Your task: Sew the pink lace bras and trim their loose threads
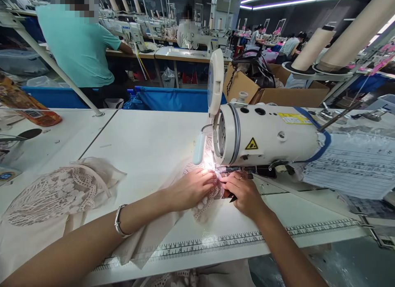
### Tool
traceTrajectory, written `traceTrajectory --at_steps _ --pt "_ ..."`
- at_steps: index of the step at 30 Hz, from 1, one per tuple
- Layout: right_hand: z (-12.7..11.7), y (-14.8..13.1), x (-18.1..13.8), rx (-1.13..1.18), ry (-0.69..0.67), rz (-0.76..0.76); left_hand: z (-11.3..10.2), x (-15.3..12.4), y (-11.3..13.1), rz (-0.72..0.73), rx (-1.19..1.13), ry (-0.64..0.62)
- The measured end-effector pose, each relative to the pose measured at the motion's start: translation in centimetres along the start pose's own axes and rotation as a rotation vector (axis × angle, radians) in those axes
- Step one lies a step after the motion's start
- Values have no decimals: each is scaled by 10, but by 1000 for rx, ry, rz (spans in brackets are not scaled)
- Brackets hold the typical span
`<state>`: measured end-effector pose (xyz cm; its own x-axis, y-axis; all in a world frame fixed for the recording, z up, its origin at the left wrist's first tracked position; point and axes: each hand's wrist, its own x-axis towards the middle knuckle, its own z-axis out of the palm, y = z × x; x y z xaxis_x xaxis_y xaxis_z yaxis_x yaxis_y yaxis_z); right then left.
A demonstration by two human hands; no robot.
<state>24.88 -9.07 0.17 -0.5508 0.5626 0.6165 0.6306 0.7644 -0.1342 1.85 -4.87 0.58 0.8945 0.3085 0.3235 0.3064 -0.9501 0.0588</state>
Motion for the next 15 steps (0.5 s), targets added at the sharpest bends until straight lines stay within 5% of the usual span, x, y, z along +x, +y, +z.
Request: traceTrajectory --at_steps 15 --pt "4 -1 -4 -60 -72 26 6 -1 -4 -65 44 74"
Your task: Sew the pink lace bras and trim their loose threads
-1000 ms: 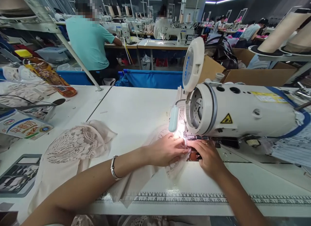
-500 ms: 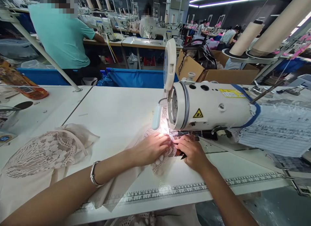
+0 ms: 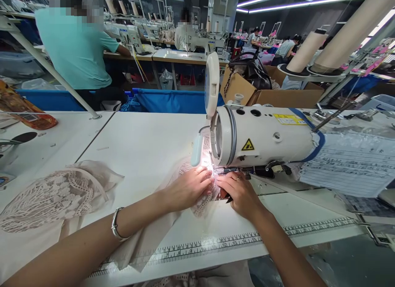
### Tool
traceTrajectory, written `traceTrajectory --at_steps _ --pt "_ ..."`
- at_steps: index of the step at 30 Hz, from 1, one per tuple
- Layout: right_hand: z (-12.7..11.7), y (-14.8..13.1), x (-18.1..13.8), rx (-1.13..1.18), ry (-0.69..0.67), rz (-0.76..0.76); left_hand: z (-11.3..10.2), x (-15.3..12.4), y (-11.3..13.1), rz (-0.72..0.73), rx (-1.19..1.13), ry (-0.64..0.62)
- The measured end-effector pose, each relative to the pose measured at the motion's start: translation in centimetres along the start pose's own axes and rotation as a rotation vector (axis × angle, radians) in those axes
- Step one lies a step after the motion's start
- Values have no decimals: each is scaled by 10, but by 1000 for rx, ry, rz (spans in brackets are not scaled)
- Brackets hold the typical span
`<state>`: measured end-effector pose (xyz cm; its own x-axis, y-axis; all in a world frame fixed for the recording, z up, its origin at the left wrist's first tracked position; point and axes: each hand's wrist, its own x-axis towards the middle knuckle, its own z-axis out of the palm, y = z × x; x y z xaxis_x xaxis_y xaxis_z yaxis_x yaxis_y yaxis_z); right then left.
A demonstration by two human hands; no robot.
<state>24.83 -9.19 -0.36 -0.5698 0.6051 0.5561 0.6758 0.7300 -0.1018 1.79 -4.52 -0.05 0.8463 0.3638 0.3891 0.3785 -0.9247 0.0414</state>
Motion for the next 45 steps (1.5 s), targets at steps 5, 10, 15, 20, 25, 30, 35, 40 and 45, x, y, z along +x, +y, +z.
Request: traceTrajectory --at_steps 5,10,15,20,25,30,35,40,45 --pt "0 -3 1 4 -7 12 -4 0 1 23 16 -31" --pt "1 -1 2 -3 4 30 -10 2 1 -9 30 -56" --pt "10 0 0 4 14 62 -16 2 2 -5 -9 -67" --pt "9 -2 6 -70 -215 42 -6 -9 -9 56 -13 58" --pt "7 4 10 -195 -379 165 13 -7 -26 60 94 105" --pt "1 -1 10 -179 -405 131 13 -7 -31 152 2 87" --pt "-7 -8 8 -42 -220 101 17 -3 -24 108 -98 218" --pt "-10 -17 7 227 -9 45 -4 1 -3 90 14 54" --pt "-4 -4 4 226 83 131 -12 2 -4 15 44 -88"
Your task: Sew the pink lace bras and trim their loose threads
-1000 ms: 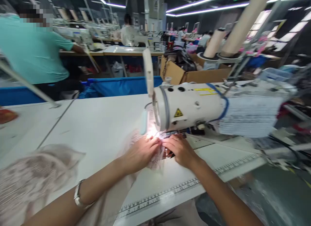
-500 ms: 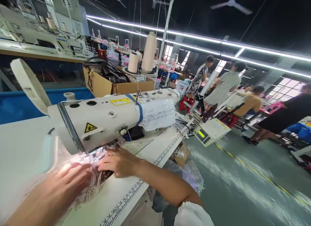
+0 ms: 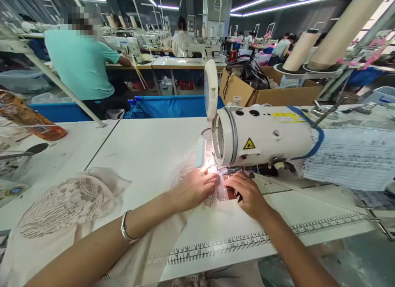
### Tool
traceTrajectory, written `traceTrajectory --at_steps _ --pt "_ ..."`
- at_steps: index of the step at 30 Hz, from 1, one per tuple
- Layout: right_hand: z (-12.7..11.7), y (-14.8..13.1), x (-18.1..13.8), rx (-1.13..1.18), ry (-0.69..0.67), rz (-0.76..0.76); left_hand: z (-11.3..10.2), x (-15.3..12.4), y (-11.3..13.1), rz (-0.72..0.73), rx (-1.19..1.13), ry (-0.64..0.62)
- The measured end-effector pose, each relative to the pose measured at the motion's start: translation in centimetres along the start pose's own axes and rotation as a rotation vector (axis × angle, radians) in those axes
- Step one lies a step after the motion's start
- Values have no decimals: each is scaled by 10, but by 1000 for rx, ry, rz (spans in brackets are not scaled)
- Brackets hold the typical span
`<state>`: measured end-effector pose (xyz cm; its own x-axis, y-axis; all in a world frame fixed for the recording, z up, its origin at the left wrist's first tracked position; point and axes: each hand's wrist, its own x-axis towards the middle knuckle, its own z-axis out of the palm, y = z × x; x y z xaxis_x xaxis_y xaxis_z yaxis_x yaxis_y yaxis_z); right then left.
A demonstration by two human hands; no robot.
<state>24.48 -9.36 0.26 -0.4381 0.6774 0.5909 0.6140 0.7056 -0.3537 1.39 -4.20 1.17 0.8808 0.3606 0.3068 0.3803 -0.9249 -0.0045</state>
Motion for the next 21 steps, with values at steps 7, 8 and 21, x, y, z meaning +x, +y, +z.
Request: traceTrajectory --at_steps 7,8,21 --pt "0 -2 -1 -182 -43 -159 3 -2 3 9 -40 13" --pt "1 -2 0 -190 -37 -160 3 -2 3 7 -39 14" --pt "4 4 -4 -279 -104 -109 2 -5 8 -41 18 24"
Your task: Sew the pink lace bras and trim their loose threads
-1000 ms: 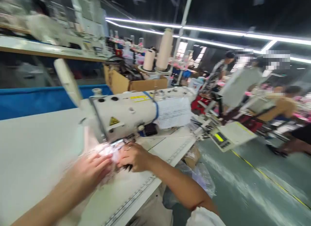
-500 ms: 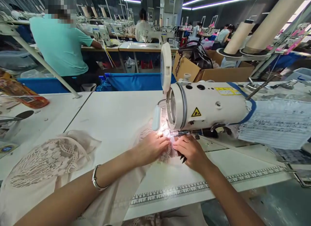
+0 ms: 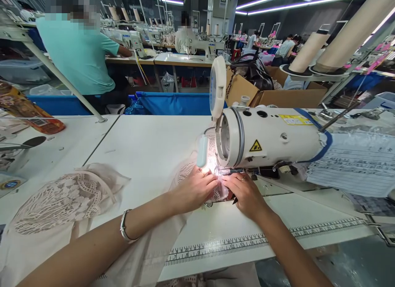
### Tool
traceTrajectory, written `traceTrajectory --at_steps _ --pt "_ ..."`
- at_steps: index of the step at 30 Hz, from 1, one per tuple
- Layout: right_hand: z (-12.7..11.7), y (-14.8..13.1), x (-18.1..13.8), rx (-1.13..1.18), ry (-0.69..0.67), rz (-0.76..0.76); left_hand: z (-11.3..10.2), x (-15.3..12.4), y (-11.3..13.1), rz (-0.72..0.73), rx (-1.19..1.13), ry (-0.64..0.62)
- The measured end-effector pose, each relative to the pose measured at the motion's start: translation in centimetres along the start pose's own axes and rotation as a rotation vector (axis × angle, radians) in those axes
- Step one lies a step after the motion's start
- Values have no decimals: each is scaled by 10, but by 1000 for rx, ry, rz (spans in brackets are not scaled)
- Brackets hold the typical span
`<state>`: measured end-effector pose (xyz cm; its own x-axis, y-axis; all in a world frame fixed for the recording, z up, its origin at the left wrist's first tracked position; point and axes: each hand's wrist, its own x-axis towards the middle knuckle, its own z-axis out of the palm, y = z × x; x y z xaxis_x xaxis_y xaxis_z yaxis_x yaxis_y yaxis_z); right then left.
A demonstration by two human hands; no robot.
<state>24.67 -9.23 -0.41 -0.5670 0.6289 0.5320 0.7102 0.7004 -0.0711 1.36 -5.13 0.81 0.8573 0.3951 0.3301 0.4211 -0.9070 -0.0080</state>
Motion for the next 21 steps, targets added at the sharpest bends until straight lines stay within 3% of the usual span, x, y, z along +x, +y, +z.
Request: traceTrajectory --at_steps 7,13,21 --pt "-3 -5 4 27 51 -24 4 -1 2 -45 53 28" --pt "-3 -4 5 13 53 -1 7 3 9 142 39 -8" --pt "-7 -6 5 34 77 6 8 -1 8 24 18 24"
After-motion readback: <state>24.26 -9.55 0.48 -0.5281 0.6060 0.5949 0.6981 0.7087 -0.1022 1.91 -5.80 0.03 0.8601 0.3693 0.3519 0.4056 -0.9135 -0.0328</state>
